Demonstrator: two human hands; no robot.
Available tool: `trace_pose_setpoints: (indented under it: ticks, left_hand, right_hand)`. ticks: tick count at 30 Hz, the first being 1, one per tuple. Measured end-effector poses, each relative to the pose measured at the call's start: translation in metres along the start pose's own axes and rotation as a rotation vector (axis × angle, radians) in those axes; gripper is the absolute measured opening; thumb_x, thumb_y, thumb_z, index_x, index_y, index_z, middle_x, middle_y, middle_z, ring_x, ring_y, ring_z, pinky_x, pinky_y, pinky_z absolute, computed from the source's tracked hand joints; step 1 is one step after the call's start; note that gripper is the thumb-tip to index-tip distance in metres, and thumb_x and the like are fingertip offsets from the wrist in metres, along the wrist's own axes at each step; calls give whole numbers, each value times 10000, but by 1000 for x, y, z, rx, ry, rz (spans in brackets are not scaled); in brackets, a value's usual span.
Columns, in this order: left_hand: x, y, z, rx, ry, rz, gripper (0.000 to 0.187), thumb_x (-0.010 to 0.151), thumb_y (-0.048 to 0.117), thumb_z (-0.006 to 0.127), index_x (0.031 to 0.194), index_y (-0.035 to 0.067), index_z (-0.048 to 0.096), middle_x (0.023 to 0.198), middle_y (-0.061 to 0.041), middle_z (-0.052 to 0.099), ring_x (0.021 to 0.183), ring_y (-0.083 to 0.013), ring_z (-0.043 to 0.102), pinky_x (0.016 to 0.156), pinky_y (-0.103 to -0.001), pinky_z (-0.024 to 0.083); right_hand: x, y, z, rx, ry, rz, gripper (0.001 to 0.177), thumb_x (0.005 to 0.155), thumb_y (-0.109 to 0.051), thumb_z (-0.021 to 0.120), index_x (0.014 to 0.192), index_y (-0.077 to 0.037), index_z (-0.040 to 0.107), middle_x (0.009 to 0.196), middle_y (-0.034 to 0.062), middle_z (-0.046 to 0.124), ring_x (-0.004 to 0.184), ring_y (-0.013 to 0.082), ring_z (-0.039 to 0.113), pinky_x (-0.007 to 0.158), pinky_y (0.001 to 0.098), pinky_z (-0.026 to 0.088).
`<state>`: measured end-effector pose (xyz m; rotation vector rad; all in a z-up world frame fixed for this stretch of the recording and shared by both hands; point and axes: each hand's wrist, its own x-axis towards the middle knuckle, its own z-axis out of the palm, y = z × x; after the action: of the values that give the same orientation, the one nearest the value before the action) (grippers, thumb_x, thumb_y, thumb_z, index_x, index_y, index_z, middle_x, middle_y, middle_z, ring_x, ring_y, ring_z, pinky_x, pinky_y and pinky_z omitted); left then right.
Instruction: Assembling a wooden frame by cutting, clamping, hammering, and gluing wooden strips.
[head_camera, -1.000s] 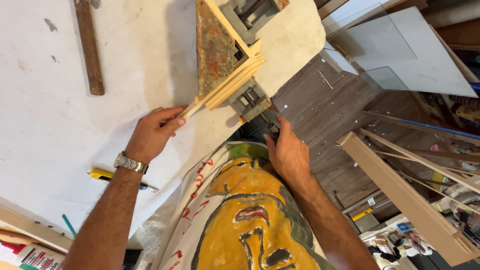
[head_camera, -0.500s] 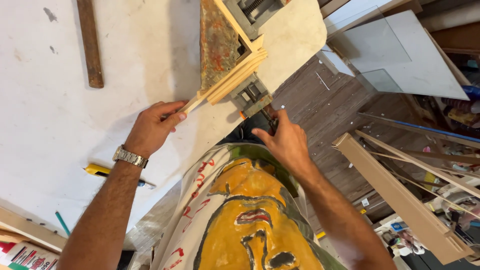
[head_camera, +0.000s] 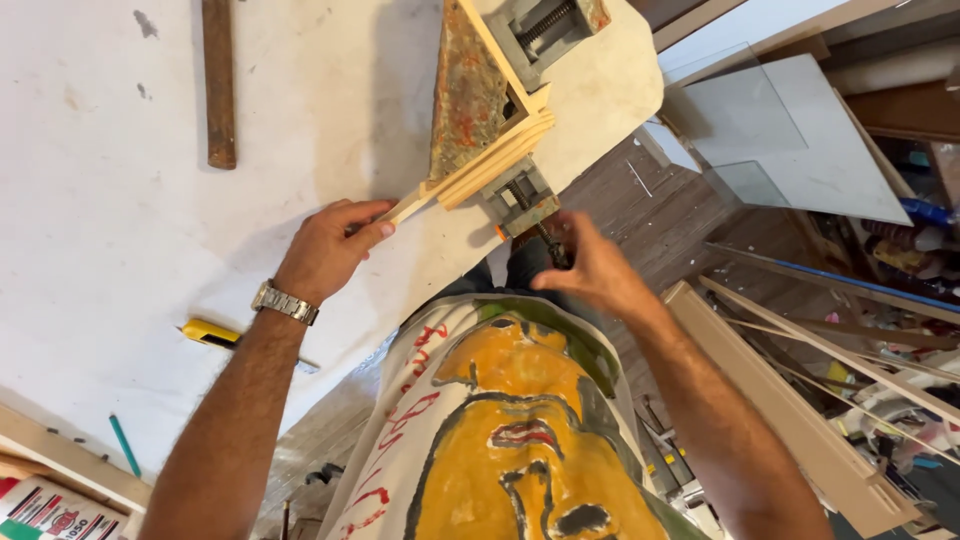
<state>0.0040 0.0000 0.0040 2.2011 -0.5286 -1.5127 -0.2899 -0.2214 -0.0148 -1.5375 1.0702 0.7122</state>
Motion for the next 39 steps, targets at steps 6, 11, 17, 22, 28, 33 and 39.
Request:
trace_pose_setpoints:
  ticks: [6,11,17,22,28,33,39]
  left_hand:
    - [-9,4,10,-115,45,70,346,974,227,713,1293,95,723,1060,-264,677,848,-345,729,785,-412,590]
    - [-10,-13,16,132,249,63,320,964,415,772,1243,257,771,1102,-53,706,1014,-270,707,907,-387,570]
    - [-24,-16,41,211,730,386,423,933,261,862,1313,119,740,1220,-62,617,1165,-316,597,1000,-475,527]
    - [-56,22,98,-52,996,385,247,1003,32,785,1237,15,706,1037,-136,662,951,-334,635,920,-436,503]
    - [-63,71,192,-485,555,-113,298,982,312,607,1197,124,693,1078,-81,730,930,-203,700,848,-355,549]
    - [-26,113,252,-799,125,-255,632,904,500,587,1407,118,561,1316,-34,673,1187,-172,648,1013,-323,492]
    - [3,88,289,-1373,129,45,113,975,76,629,1083,59,653,516,5,510,349,-81,409,322,-219,330]
  right_hand:
    - [-26,-18,-62,1168,-361,-774,1109,450,-780,855,1155,-36,430,929,128,503,824,241,599,823,392,567]
    - [-33,-68,-90,1168,-959,-1096,813,706,-704,786,1133,-71,510,985,57,598,886,168,621,794,360,569]
    - [8,-45,-108,1193,-590,-1106,397,883,-279,818,1037,-6,573,737,172,598,696,335,661,701,539,579]
    - [34,-35,-158,1152,-156,-690,281,1022,-316,640,912,-81,532,643,25,456,611,187,542,692,336,523]
    - [60,-86,-227,336,374,-725,577,1117,-449,525,643,-124,483,553,7,394,525,157,445,563,314,405]
    - [101,-142,-274,-798,229,-1036,762,1040,-479,710,1456,118,485,1389,323,522,1275,487,470,1004,607,424]
    - [113,-151,-266,-1430,134,-638,403,942,-405,650,1128,-47,635,1078,218,703,874,481,698,692,577,563]
